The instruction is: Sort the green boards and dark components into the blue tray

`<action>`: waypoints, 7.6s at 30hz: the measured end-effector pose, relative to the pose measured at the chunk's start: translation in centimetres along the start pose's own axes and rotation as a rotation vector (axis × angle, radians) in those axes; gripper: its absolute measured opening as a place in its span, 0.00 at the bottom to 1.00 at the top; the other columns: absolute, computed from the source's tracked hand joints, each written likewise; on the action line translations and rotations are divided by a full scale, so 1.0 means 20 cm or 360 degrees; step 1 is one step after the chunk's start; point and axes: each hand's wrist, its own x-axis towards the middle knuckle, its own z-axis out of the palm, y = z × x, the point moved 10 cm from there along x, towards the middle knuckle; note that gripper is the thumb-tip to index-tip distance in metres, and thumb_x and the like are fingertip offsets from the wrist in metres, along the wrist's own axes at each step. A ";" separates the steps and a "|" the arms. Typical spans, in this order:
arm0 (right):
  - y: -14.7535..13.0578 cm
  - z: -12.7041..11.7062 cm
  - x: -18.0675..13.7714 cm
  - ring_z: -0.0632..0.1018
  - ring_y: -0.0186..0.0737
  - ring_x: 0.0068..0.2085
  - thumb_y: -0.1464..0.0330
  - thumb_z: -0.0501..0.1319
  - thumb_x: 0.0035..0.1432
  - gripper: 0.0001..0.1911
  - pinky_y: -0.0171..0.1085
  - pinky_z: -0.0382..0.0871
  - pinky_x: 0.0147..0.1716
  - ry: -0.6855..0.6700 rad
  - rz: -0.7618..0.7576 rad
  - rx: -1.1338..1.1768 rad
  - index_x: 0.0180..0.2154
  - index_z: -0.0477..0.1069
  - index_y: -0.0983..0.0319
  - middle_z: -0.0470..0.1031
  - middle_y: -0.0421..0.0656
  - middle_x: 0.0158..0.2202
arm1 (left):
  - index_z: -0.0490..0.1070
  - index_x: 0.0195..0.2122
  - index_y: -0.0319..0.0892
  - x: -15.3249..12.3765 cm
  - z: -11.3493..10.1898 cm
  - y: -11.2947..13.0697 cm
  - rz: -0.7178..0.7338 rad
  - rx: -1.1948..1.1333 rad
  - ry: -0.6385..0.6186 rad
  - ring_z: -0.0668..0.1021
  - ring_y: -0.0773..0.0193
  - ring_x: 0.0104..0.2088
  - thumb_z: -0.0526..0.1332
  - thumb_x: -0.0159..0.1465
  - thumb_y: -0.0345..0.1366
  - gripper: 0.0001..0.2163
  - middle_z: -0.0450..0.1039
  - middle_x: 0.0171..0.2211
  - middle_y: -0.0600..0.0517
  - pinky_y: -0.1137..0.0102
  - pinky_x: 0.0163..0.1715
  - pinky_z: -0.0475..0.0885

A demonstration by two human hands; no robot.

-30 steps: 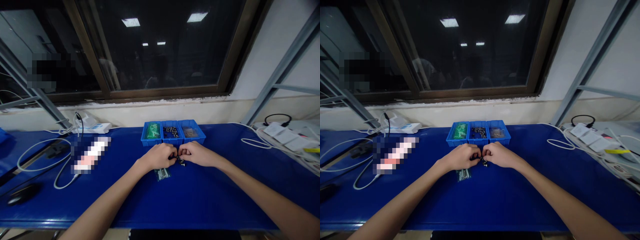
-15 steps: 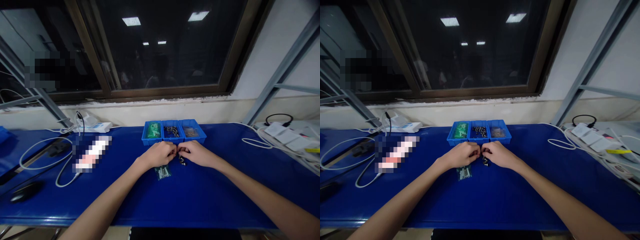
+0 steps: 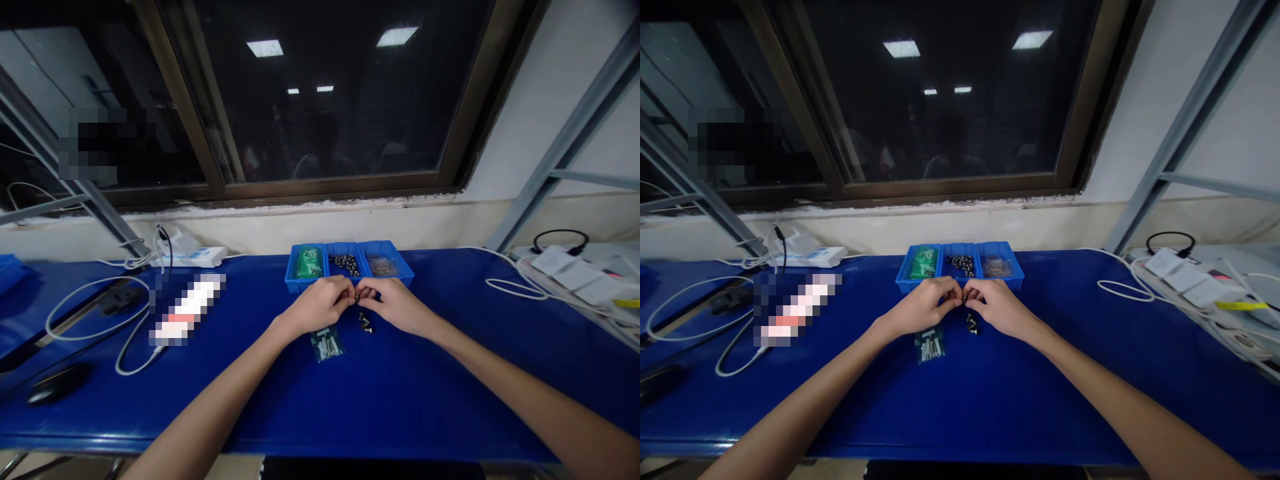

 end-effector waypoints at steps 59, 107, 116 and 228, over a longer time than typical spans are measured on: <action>-0.05 -0.03 -0.02 0.75 0.40 0.36 0.65 0.47 0.70 0.16 0.38 0.65 0.37 0.0227 -0.0146 -0.0580 0.31 0.67 0.61 0.74 0.44 0.32 | 0.66 0.43 0.40 -0.02 -0.03 0.06 -0.0015 0.0613 0.0196 0.76 0.63 0.31 0.48 0.73 0.37 0.09 0.69 0.39 0.48 0.70 0.24 0.65; 0.08 -0.01 0.01 0.77 0.37 0.30 0.63 0.59 0.61 0.09 0.33 0.65 0.23 0.0204 0.0065 0.0453 0.32 0.69 0.61 0.75 0.42 0.27 | 0.67 0.50 0.40 -0.03 -0.05 0.07 0.0052 0.0520 0.0294 0.79 0.60 0.39 0.52 0.71 0.36 0.11 0.73 0.42 0.47 0.68 0.31 0.73; -0.01 -0.06 0.00 0.78 0.39 0.31 0.62 0.55 0.65 0.12 0.38 0.69 0.33 0.0217 -0.0044 0.0003 0.31 0.69 0.60 0.76 0.41 0.27 | 0.68 0.42 0.38 -0.01 -0.05 0.05 -0.0081 0.0621 0.0267 0.77 0.62 0.32 0.47 0.73 0.36 0.13 0.72 0.37 0.47 0.70 0.25 0.68; 0.06 0.03 0.01 0.79 0.40 0.32 0.67 0.59 0.61 0.08 0.39 0.72 0.35 0.0024 0.0055 0.0302 0.32 0.73 0.64 0.78 0.45 0.29 | 0.65 0.39 0.42 -0.01 -0.05 0.05 -0.0095 0.0482 0.0228 0.76 0.64 0.30 0.47 0.72 0.36 0.10 0.73 0.34 0.51 0.71 0.26 0.64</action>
